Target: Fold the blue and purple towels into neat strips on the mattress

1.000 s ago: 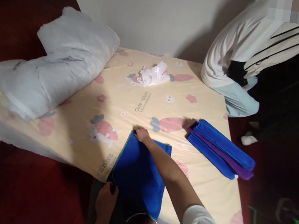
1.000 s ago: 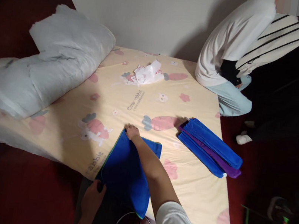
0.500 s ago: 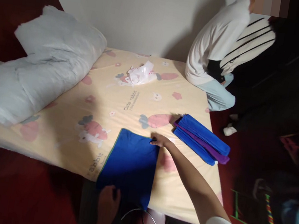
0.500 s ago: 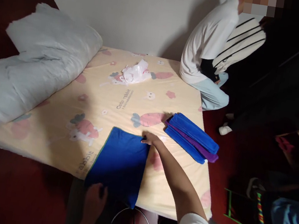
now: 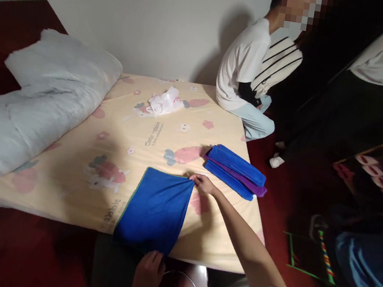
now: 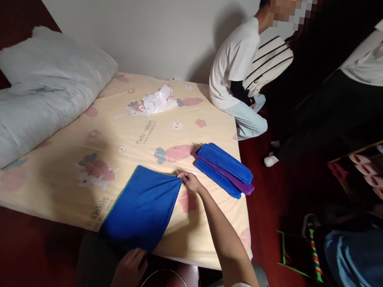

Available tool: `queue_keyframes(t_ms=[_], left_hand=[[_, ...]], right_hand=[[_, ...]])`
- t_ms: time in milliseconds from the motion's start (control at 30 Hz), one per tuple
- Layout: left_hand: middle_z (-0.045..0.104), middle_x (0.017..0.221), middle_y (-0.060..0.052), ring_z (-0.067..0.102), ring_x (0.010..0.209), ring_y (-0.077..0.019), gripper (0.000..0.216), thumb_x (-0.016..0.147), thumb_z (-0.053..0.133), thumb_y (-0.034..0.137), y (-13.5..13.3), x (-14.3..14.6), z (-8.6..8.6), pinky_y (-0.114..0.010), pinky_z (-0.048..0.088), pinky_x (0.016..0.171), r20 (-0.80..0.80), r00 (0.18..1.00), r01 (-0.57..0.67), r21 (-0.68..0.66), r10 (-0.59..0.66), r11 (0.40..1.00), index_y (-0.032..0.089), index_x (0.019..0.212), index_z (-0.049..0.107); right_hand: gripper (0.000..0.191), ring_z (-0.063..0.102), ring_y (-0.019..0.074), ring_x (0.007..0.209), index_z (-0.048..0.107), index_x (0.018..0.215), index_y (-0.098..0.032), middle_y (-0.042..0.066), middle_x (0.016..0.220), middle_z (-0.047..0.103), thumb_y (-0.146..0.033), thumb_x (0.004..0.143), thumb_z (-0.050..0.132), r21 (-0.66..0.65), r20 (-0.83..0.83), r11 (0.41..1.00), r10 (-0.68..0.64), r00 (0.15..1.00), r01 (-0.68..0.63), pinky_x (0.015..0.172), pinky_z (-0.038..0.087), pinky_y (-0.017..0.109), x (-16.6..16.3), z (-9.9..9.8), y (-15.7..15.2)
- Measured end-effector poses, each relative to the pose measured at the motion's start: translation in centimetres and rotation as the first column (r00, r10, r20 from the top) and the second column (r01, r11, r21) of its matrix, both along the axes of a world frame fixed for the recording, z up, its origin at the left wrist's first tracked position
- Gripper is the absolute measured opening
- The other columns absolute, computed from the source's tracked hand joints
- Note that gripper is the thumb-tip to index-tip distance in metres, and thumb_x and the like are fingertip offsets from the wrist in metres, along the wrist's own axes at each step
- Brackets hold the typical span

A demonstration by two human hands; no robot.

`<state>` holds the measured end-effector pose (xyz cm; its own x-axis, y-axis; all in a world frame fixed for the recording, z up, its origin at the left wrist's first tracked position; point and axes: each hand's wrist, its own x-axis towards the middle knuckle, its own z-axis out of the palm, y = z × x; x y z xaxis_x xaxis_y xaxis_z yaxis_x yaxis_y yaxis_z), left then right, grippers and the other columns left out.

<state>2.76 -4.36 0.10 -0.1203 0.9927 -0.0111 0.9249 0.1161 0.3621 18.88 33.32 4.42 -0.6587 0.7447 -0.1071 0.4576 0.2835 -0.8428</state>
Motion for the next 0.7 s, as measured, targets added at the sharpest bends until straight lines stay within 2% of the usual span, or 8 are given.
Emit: queue_keyframes(t_ms=[100, 233, 367, 533, 633, 700], left_hand=[[0.077, 0.099, -0.009, 0.071, 0.094, -0.0233, 0.032, 0.094, 0.043, 0.022, -1.0, -3.7, 3.8, -0.037, 0.055, 0.090, 0.012, 1.000, -0.025, 0.144, 0.024, 0.989, 0.027, 0.103, 0.073], [0.077, 0.103, -0.009, 0.072, 0.093, -0.0269, 0.033, 0.095, 0.043, 0.029, -0.6, -9.8, 9.8, -0.042, 0.055, 0.089, -0.095, 0.991, -0.066, 0.236, 0.091, 0.969, 0.027, 0.096, 0.075], [0.077, 0.105, -0.007, 0.071, 0.094, -0.0276, 0.032, 0.094, 0.043, 0.036, 1.4, -13.7, 14.5, -0.043, 0.056, 0.090, -0.063, 0.990, -0.090, 0.389, 0.124, 0.917, 0.029, 0.107, 0.071], [0.077, 0.102, -0.003, 0.072, 0.090, -0.0240, 0.032, 0.093, 0.044, 0.039, 6.5, -14.7, 17.5, -0.036, 0.056, 0.086, 0.023, 0.993, -0.112, 0.453, 0.114, 0.884, 0.028, 0.112, 0.067], [0.076, 0.089, -0.005, 0.072, 0.083, -0.0235, 0.031, 0.092, 0.041, 0.037, 11.4, -14.8, 18.7, -0.035, 0.056, 0.082, 0.028, 0.996, -0.083, 0.455, 0.079, 0.887, 0.025, 0.103, 0.068], [0.074, 0.079, -0.005, 0.071, 0.079, -0.0237, 0.030, 0.090, 0.041, 0.035, 14.8, -14.7, 19.6, -0.034, 0.055, 0.080, 0.033, 0.998, -0.067, 0.446, 0.058, 0.892, 0.023, 0.096, 0.068]], right_hand=[[0.057, 0.063, 0.0184, 0.072, 0.068, 0.098, -0.014, 0.006, 0.080, 0.069, -0.063, 0.094, 0.039, -0.057, -0.108, 0.998, -0.041, 0.993, 0.035, 0.072, 0.054, 0.033, 2.2, 2.7, -1.8], [0.045, 0.064, 0.0184, 0.074, 0.072, 0.100, -0.015, 0.005, 0.080, 0.070, -0.055, 0.088, 0.055, -0.149, -0.289, 0.973, -0.212, 0.933, 0.175, 0.075, 0.055, 0.034, 6.6, 7.0, -5.3], [0.041, 0.066, 0.0188, 0.074, 0.073, 0.105, -0.017, 0.003, 0.077, 0.069, -0.049, 0.080, 0.071, -0.101, -0.374, 0.935, -0.351, 0.858, 0.339, 0.075, 0.056, 0.034, 11.5, 11.0, -9.9], [0.034, 0.066, 0.0200, 0.074, 0.076, 0.096, -0.019, 0.007, 0.081, 0.071, -0.051, 0.084, 0.071, 0.025, -0.362, 0.848, -0.486, 0.796, 0.529, 0.069, 0.056, 0.032, 15.5, 15.1, -14.1], [0.035, 0.066, 0.0220, 0.081, 0.078, 0.093, -0.022, 0.009, 0.089, 0.071, -0.055, 0.085, 0.070, 0.186, -0.370, 0.801, -0.480, 0.795, 0.569, 0.070, 0.056, 0.034, 16.5, 16.8, -13.9], [0.035, 0.065, 0.0223, 0.083, 0.079, 0.092, -0.023, 0.009, 0.091, 0.069, -0.056, 0.084, 0.070, 0.236, -0.392, 0.778, -0.472, 0.790, 0.582, 0.068, 0.057, 0.033, 16.7, 17.5, -12.8]])
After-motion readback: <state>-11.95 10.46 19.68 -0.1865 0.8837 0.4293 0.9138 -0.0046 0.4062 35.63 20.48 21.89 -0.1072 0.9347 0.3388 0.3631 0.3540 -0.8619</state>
